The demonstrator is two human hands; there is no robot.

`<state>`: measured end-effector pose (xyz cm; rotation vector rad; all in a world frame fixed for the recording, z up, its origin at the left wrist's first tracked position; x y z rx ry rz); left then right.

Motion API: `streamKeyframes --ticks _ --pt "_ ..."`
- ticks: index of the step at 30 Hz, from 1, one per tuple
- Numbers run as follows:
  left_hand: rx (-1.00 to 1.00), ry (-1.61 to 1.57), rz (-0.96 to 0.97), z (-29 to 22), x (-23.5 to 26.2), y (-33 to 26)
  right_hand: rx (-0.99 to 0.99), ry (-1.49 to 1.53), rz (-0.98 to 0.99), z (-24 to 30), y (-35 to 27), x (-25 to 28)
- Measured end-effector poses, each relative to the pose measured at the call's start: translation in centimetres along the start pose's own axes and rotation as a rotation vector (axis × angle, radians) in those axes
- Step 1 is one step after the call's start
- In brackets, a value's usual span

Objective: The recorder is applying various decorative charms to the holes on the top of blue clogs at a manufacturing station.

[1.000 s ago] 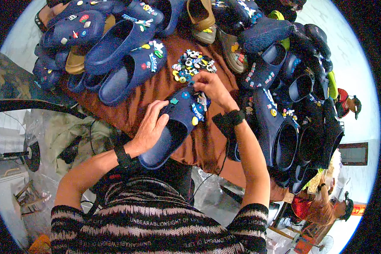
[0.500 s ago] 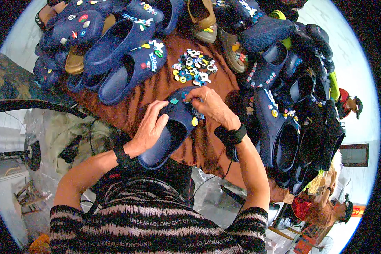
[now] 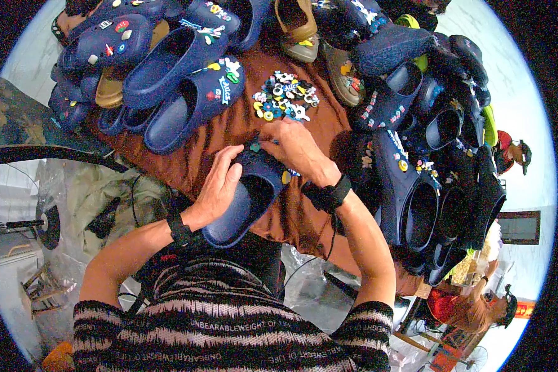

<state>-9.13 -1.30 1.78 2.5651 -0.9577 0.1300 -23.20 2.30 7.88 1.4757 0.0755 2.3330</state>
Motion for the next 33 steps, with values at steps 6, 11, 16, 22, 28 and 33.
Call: streamKeyframes --ticks 6,11,16,22,28,33 --pt "0.048 -0.007 -0.003 0.7 -0.1 -0.1 0.227 0.103 0.002 2.2 -0.4 -1.7" --pt "0.03 0.025 -0.026 0.7 0.1 0.0 0.243 0.03 0.06 2.8 -0.6 -2.0" --pt "0.015 0.034 -0.022 0.6 0.1 -0.1 0.184 0.015 0.116 2.6 -0.8 -2.2" --pt "0.02 0.046 -0.023 0.5 0.1 0.0 0.215 -0.068 0.187 2.3 -1.6 -2.9" --pt "0.025 0.044 0.01 0.6 -0.4 0.2 0.215 0.158 0.009 0.3 -1.0 0.1" --pt "0.039 0.011 0.015 0.5 -0.2 0.1 -0.195 0.291 -0.349 -3.7 -5.2 6.4"
Point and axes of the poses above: each hand's wrist, its own y-axis towards the middle knuckle, its own x-axis out of the back of the hand, z = x × y, the point moved 10 cm from there along y, towards the middle knuckle, and after that the axes turned 14 degrees about -z, right-handed, at the moved point
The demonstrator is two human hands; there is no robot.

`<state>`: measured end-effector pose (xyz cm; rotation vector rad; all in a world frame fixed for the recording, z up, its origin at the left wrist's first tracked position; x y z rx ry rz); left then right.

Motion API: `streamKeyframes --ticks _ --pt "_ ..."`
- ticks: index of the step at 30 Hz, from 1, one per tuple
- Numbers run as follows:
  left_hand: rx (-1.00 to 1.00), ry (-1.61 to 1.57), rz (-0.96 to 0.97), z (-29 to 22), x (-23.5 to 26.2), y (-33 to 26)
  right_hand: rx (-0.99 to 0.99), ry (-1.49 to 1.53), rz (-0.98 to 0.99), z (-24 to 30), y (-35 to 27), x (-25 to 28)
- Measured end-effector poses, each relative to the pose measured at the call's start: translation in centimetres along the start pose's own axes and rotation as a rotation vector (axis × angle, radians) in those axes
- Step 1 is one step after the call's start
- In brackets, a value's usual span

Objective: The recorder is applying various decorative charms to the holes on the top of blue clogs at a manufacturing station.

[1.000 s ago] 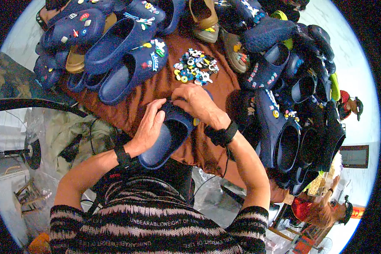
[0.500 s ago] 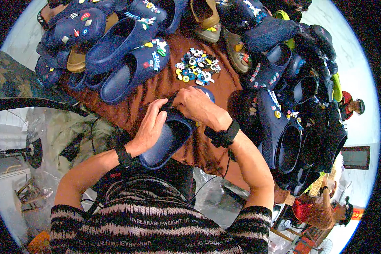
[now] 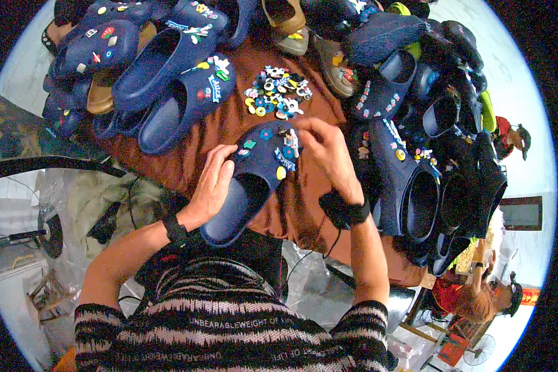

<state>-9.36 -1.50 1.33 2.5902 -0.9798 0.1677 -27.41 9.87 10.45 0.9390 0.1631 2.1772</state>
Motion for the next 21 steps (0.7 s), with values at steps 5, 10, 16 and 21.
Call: streamKeyframes --ticks 5,10,16,21 --pt "-0.04 0.017 -0.001 -0.2 -0.1 -0.1 -0.396 0.173 0.031 -2.6 -7.3 -0.9" --pt "-0.037 0.018 -0.004 -0.1 -0.2 0.0 -0.217 0.107 0.011 -1.0 -7.4 -2.3" --pt "-0.045 0.031 -0.007 -0.2 -0.1 0.0 -0.22 0.04 0.083 -1.3 -6.9 -2.8" --pt "-0.035 0.039 -0.017 -0.1 0.1 -0.1 -0.332 0.149 0.138 -1.5 -6.2 -2.7"
Point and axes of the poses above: each hand's wrist, its own y-axis towards the middle knuckle, its own x-axis out of the back of the hand, z = x × y, the point moved 10 cm from there along y, towards the middle knuckle, and after that the axes turned 14 degrees about -z, right-handed, at the moved point
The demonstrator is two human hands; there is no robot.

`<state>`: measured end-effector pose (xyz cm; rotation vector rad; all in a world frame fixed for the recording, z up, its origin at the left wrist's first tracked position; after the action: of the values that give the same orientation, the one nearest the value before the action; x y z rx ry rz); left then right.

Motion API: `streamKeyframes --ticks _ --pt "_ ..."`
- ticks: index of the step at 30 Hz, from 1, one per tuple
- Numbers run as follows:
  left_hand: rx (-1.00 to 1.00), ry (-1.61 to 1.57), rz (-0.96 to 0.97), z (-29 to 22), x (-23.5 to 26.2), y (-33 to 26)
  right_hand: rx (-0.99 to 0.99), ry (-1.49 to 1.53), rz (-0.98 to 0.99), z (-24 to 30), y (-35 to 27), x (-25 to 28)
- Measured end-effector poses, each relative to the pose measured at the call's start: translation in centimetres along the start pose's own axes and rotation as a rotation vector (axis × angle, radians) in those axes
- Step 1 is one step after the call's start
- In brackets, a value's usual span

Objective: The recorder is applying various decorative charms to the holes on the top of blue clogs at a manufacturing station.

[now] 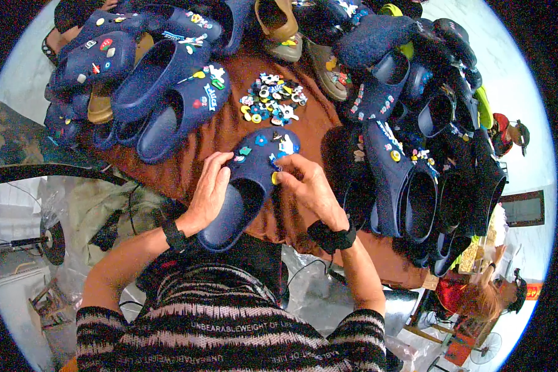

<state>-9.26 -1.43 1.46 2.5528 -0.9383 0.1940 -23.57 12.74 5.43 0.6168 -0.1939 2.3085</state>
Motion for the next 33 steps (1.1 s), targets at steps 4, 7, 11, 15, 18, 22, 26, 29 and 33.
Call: streamKeyframes --ticks 4,7,11,15,18,22,26,29,33 --pt "0.015 0.011 0.022 0.0 -0.1 0.0 0.024 -0.089 -0.052 0.4 0.5 0.0" --pt "0.025 -0.011 0.026 0.0 -0.2 0.1 0.151 -0.241 -0.039 1.3 0.3 -0.5" --pt "-0.005 0.002 0.02 -0.2 -0.1 0.1 0.124 -0.157 -0.031 0.8 0.8 0.0" --pt "-0.021 -0.017 0.011 -0.3 0.0 0.1 0.067 -0.207 -0.166 1.3 3.5 2.9" --pt "-0.017 -0.002 0.005 -0.2 0.1 0.2 0.143 -0.266 -0.212 -0.3 7.1 4.3" --pt "-0.006 -0.013 0.0 -0.4 0.0 0.2 0.029 -0.301 -0.169 -3.4 11.2 4.8" --pt "-0.005 -0.011 0.006 -0.3 0.0 0.2 0.091 -0.368 -0.196 -8.1 16.0 4.9" --pt "0.015 -0.004 0.015 -0.2 0.2 0.1 -0.028 -0.332 -0.239 -11.7 18.3 5.1" --pt "0.012 -0.017 0.039 -0.7 -0.4 0.2 0.027 -0.463 -0.369 -14.1 20.0 6.4"
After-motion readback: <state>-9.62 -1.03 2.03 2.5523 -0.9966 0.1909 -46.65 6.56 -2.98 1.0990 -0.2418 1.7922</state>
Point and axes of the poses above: each hand's wrist, its own y-axis towards the middle knuckle, its own x-axis out of the back of the hand, z = x × y, the point moved 10 cm from there along y, towards the middle knuckle, and after that the axes turned 14 degrees about -z, right-handed, at the moved point
